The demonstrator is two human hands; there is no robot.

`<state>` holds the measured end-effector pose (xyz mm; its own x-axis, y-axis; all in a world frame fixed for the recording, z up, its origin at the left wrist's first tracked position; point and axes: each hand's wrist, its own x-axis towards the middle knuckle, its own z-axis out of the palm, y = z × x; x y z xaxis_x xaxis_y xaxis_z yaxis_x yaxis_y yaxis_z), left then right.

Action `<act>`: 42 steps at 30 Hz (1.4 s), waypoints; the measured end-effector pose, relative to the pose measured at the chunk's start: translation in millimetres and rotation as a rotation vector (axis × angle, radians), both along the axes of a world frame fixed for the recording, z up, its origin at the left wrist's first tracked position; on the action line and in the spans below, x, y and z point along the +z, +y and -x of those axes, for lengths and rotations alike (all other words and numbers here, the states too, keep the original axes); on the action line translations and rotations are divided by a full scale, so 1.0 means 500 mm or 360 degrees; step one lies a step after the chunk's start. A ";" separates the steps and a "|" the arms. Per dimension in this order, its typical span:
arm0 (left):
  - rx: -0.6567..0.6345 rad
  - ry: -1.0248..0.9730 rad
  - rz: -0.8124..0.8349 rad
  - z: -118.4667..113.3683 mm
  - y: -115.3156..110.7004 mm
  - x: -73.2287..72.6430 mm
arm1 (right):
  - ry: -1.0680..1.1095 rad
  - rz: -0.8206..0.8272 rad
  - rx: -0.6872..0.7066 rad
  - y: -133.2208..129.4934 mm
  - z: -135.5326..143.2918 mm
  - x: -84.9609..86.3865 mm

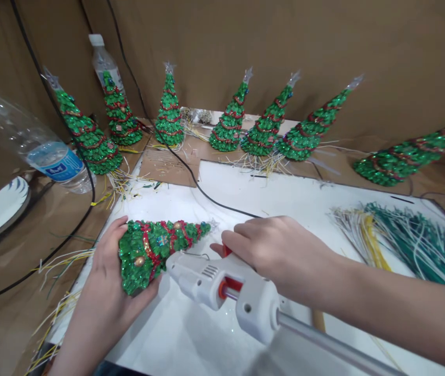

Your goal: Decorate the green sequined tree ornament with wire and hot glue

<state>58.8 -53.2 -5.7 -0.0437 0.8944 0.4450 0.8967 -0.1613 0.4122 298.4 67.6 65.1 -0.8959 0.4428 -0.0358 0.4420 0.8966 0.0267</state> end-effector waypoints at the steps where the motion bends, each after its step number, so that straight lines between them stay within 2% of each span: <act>1: 0.0001 -0.0002 0.0001 0.000 0.000 0.000 | 0.0043 -0.0075 0.0104 0.006 -0.003 -0.004; 4: -0.0002 -0.0012 0.0005 0.002 -0.001 0.000 | 0.0113 -0.0249 0.0274 0.018 -0.006 -0.012; 9: -0.0002 -0.0013 0.0001 0.002 -0.001 0.000 | 0.0111 -0.0392 0.0320 0.025 0.002 -0.007; 18: -0.0009 -0.0057 -0.0015 0.003 0.000 -0.007 | -0.0144 -0.0668 0.0714 0.062 0.070 0.080; 22: 0.0022 -0.0077 0.0017 0.002 0.001 -0.005 | -0.0235 -0.0573 0.0740 0.080 0.093 0.097; 26: 0.0033 -0.0084 0.0037 -0.001 0.002 -0.001 | -0.0346 -0.0377 0.0565 0.084 0.093 0.093; 30: 0.0055 -0.0080 0.0041 -0.003 0.001 0.000 | -0.0321 -0.0164 0.0313 0.076 0.066 0.068; 33: 0.0068 -0.0071 0.0046 -0.005 0.001 0.000 | -0.0234 0.0248 -0.0008 0.054 0.045 0.043; 35: 0.0076 -0.0068 0.0047 -0.005 0.001 0.000 | -0.0201 0.0548 -0.0311 0.030 0.037 0.028; 38: 0.0080 -0.0049 0.0038 -0.005 0.001 -0.001 | -0.0107 0.0846 -0.0723 -0.012 0.037 0.011; 40: 0.0080 -0.0038 0.0038 -0.005 0.001 -0.002 | -0.0019 0.0970 -0.0857 -0.033 0.040 0.003; 42: 0.0078 -0.0035 0.0046 -0.004 0.001 -0.003 | 0.0015 0.1006 -0.0884 -0.041 0.042 0.001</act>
